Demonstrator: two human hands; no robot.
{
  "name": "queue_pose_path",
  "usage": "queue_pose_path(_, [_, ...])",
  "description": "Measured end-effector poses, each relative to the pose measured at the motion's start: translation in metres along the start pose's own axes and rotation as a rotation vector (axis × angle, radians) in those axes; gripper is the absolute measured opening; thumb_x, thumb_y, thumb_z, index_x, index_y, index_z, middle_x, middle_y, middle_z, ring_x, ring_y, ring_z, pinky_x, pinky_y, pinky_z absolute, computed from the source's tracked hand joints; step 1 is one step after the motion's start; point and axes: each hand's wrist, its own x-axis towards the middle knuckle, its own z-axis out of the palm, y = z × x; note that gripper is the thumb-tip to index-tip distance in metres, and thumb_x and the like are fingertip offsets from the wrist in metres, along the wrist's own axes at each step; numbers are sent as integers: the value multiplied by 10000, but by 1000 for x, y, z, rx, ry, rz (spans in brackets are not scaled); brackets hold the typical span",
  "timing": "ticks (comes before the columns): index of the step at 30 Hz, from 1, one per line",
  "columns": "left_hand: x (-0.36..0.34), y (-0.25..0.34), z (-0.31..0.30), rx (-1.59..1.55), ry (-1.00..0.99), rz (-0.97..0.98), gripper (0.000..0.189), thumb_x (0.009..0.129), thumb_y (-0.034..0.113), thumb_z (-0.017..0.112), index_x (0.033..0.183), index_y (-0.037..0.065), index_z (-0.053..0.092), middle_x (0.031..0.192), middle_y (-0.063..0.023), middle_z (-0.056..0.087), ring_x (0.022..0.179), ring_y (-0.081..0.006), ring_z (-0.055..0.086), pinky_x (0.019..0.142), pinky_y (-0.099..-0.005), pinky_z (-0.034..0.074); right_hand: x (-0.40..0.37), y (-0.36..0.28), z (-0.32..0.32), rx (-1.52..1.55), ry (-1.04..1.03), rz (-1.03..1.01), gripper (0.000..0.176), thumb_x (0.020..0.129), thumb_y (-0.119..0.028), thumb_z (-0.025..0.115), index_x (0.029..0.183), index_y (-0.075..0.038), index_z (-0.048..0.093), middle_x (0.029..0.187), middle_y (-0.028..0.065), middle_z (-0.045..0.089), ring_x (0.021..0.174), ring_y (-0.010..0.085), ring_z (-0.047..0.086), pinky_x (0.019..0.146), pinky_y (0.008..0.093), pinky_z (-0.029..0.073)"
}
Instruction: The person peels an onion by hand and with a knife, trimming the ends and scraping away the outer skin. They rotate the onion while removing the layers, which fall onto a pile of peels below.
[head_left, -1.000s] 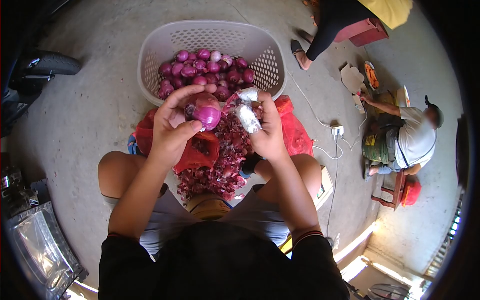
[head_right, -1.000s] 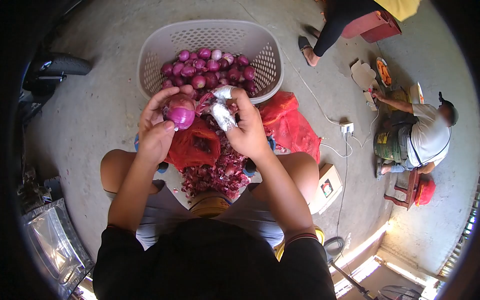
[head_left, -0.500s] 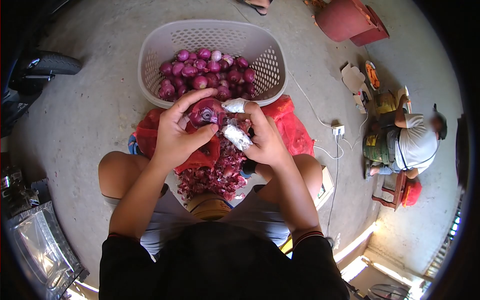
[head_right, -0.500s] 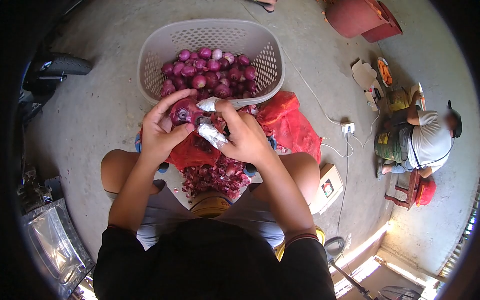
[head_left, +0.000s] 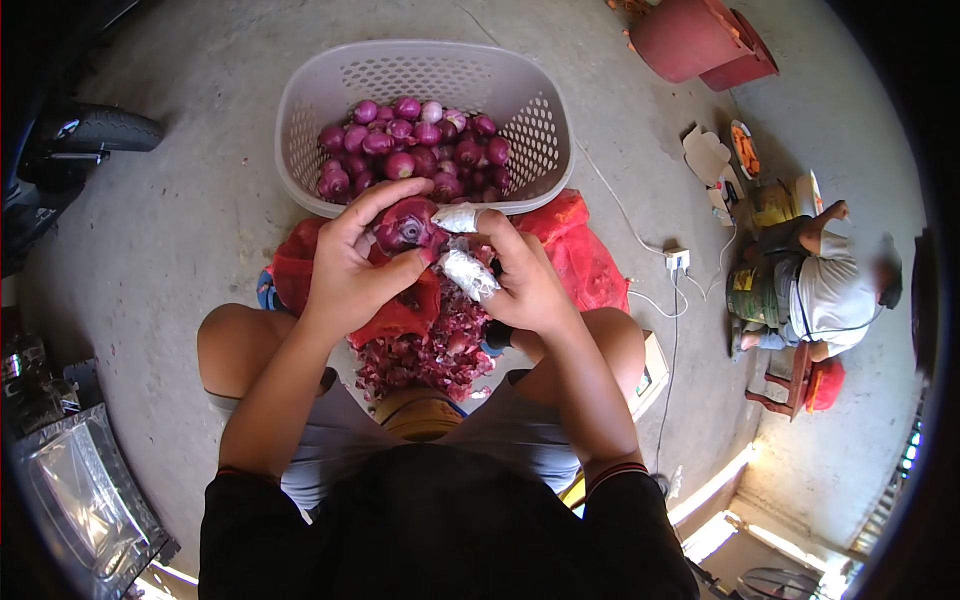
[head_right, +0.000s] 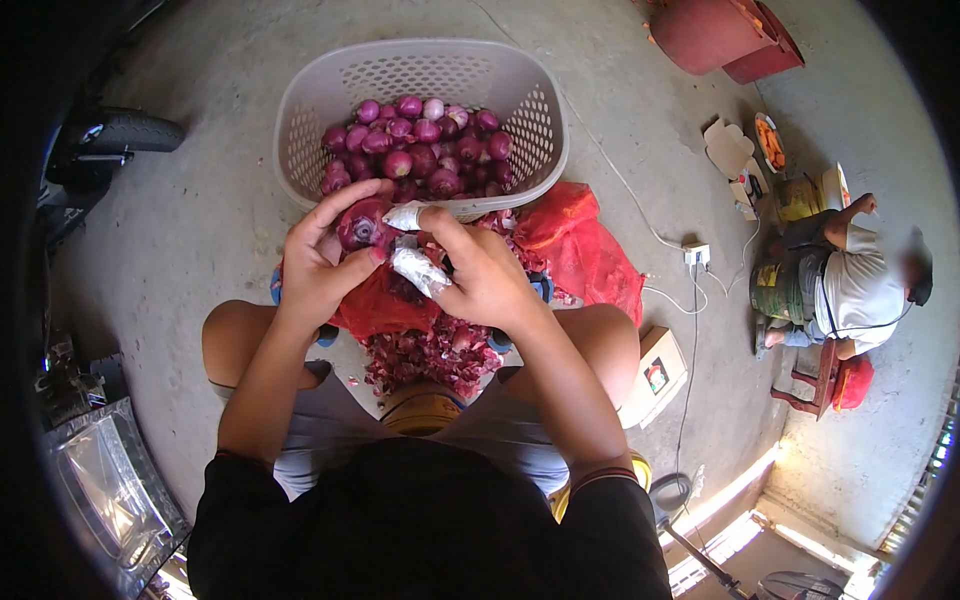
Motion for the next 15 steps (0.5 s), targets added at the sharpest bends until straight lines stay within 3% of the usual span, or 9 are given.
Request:
queue_pose_path(8, [-1,1,2,41,4,45,584,689,-122,605,1252,-39,471,1259,-129,509,1130,-157,498,969,-297,396,1,0,6,146,76,12,428,724,-29,648,1128,-53,511,1018,168,614,879,355,626,738,375,491])
queue_pose_path(15, [-1,-1,3,40,11,157,597,698,-108,629,1264,-46,451,1297,-154,474,1193,-195,464,997,-317,372,1,-3,18,429,210,98,337,816,-12,599,1140,-22,505,1039,101,597,913,188,591,806,294,458])
